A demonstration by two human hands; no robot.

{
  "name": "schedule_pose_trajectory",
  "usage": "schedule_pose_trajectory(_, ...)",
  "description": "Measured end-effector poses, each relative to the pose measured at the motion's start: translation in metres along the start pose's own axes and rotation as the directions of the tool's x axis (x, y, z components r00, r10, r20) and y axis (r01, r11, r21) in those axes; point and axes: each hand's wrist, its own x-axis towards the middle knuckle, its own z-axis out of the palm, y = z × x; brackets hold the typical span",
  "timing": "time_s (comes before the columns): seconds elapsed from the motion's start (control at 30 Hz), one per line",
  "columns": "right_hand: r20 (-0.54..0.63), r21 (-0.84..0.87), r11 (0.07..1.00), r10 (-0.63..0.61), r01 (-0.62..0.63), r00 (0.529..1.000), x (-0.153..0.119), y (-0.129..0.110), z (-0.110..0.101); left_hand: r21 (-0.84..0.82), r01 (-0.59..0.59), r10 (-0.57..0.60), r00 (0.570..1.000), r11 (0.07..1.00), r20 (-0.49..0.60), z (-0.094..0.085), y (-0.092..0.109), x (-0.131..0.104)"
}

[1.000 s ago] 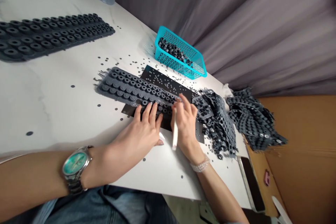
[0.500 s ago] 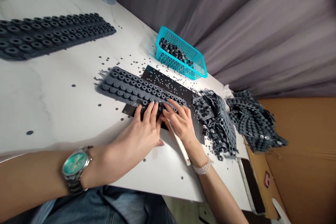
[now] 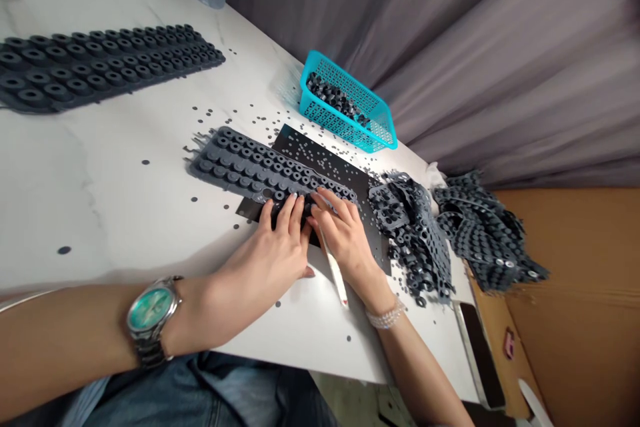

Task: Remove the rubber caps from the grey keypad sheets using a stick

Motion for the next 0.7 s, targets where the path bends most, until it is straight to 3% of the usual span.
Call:
schedule_pose_trajectory(0.3,-0.116,0.027,0.964,0.266,-0.265,0.957,0.003,-0.014,0.004,0.074,-0.044,0.041,0.998,0.996,0.037,-0.020,-0.001,-0.001)
schedule_pose_trajectory(0.7,-0.248,0.187,0.967,0.218,-0.175,0.944,-0.005,-0.004,-0.002,0.027,-0.016,0.016,1.000,0.999,0.018,-0.036,-0.011,0.008)
